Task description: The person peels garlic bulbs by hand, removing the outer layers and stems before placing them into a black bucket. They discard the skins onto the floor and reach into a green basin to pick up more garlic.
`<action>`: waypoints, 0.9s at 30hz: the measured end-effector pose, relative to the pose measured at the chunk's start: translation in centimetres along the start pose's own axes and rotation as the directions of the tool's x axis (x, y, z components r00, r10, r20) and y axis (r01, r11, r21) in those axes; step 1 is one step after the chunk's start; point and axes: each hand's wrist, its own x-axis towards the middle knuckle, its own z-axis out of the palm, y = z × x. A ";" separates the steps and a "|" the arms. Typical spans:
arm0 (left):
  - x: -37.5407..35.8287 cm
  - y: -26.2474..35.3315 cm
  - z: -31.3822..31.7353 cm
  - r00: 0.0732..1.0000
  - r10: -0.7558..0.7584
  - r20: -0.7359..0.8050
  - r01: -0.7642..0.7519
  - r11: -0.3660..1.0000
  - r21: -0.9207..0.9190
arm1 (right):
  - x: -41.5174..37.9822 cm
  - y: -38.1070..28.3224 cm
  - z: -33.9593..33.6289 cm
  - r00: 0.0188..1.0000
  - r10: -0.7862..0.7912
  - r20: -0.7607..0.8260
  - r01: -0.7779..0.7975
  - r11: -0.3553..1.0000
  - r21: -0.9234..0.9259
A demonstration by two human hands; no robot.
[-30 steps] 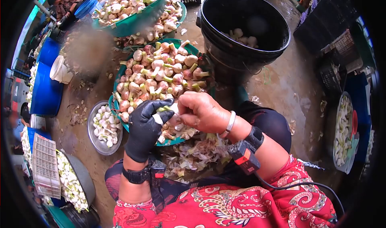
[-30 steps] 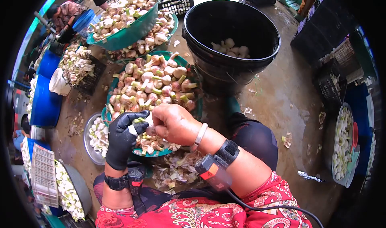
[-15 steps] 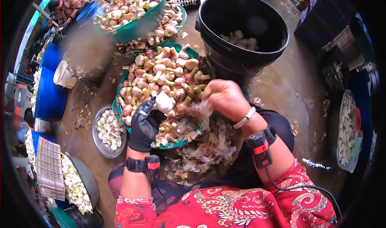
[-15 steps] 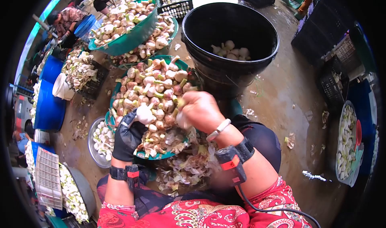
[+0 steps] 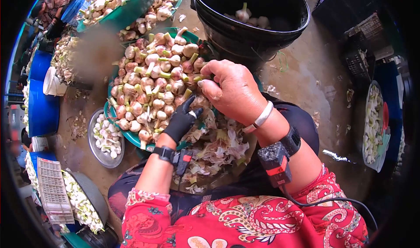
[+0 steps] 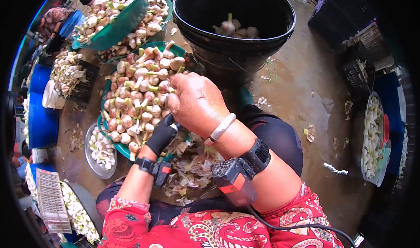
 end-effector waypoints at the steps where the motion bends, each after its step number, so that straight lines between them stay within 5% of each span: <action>1: 1.5 -2.8 1.5 0.999 0.048 -0.015 -0.047 0.994 0.103 | 0.2 -0.1 0.1 1.000 0.004 0.007 -0.004 1.000 -0.008; 3: 3.6 -7.1 4.4 0.995 0.100 -0.023 -0.094 0.977 0.191 | 0.4 -0.1 0.0 0.996 0.086 0.038 -0.091 0.986 0.140; 6: 3.4 -10.0 6.3 0.990 0.143 -0.013 -0.135 0.959 0.250 | 0.5 0.2 -0.1 0.999 0.032 -0.018 -0.031 0.997 0.070; 8: 1.3 -8.9 6.3 0.998 -0.007 0.058 -0.015 0.930 0.366 | 0.5 0.6 0.1 0.999 0.024 -0.040 -0.021 0.998 0.067; 10: -0.7 -4.2 4.5 0.999 0.039 0.035 -0.050 0.908 0.415 | 0.4 0.6 0.0 0.999 -0.019 -0.048 0.024 0.996 0.089; 12: -2.3 2.4 3.3 0.924 -0.287 0.254 0.271 0.958 0.096 | 0.3 0.3 -0.2 1.000 -0.012 -0.028 0.014 0.995 0.095; 13: -3.2 -0.3 5.3 0.964 0.132 0.232 -0.194 0.942 0.273 | 0.2 0.2 -0.2 1.000 0.000 -0.013 0.002 0.995 0.099; 14: -4.6 2.2 6.0 0.954 0.142 0.262 -0.168 0.982 0.081 | 0.0 0.1 -0.2 1.000 0.001 -0.015 0.000 0.995 0.104; 17: -6.5 5.0 5.8 0.935 0.139 0.326 -0.215 0.954 0.211 | 0.0 0.2 -0.1 0.999 -0.048 0.000 0.047 0.993 0.108; 19: -5.0 4.7 3.2 0.936 -0.059 0.348 0.020 0.993 0.115 | -0.3 0.4 -0.2 0.998 -0.060 0.017 0.059 0.995 0.080; 20: -3.8 2.0 2.4 0.958 -0.008 0.286 -0.010 0.998 0.061 | -0.5 0.5 -0.2 0.998 -0.055 0.018 0.053 0.995 0.082; 22: -3.0 -0.9 1.4 0.999 -0.028 0.041 0.010 0.920 0.392 | -0.4 0.4 -0.3 0.998 -0.054 0.024 0.052 0.994 0.096; 25: -3.0 -5.7 3.0 0.997 -0.062 -0.052 0.074 0.959 0.273 | -0.1 0.2 -0.3 0.997 -0.014 0.071 0.009 0.998 0.068; 27: -2.8 -6.2 2.9 0.990 -0.137 0.043 0.115 0.936 0.333 | 0.0 0.3 -0.2 0.997 -0.023 0.070 0.017 0.996 0.082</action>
